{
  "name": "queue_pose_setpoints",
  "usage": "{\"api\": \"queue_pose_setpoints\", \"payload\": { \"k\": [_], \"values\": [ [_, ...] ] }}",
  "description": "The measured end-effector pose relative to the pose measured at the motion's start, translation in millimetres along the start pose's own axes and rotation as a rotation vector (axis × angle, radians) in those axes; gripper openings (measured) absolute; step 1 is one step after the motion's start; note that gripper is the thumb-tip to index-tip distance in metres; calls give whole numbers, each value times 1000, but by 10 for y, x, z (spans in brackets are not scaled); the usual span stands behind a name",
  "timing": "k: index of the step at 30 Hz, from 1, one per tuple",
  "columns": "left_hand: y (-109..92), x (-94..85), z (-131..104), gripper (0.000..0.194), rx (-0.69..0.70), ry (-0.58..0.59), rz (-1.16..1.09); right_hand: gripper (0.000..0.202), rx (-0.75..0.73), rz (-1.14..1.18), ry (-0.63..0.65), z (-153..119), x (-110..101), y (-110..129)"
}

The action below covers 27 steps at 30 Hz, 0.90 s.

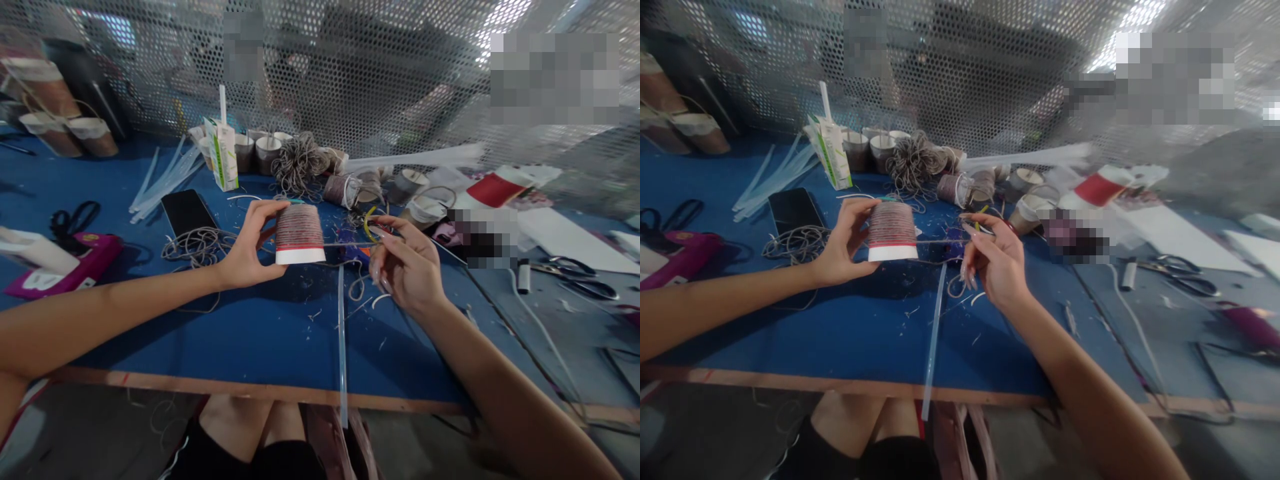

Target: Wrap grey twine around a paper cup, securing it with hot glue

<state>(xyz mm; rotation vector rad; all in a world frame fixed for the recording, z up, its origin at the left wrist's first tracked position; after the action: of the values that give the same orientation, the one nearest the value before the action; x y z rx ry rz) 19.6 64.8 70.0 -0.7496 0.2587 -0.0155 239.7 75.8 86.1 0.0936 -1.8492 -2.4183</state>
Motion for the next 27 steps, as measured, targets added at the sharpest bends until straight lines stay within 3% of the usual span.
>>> {"api": "queue_pose_setpoints", "payload": {
  "k": [6, 8, 12, 14, 17, 20, 23, 27],
  "values": [
    [69, -32, 4, 76, -45, -30, -31, 36, 13, -178, 32, 103, -20, -219],
    [50, -6, 16, 76, -34, -5, 5, 38, -95, -339, -18, 133, -68, -183],
    [1, 29, 42, 77, -12, 27, 129, 31, -400, -619, -135, 12, -80, 138],
    [-13, 26, 50, 78, -2, 22, 178, 24, -482, -532, -35, -87, 40, 251],
    [-29, 29, 54, 79, 20, 18, 237, 16, -483, -309, 288, -254, 347, 299],
    [-47, 40, 57, 82, 44, 28, 266, 22, -496, -413, 521, -420, 599, 284],
    [-89, 50, 56, 82, 75, 36, 288, 24, -498, -565, 626, -479, 718, 220],
    [-128, 56, 48, 81, 79, 50, 280, 23, -444, -579, 610, -435, 713, 159]
  ]
}}
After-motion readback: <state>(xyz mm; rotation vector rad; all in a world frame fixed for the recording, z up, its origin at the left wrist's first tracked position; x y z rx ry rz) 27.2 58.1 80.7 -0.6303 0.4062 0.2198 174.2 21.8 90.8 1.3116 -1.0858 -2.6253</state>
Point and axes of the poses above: each hand's wrist, its own z-axis towards the middle knuckle, its own x-axis out of the palm, y = z × x, the point moved 10 cm from there along z, towards the middle knuckle, and after that the axes turned 5 degrees about -x, right-handed, at the moved point
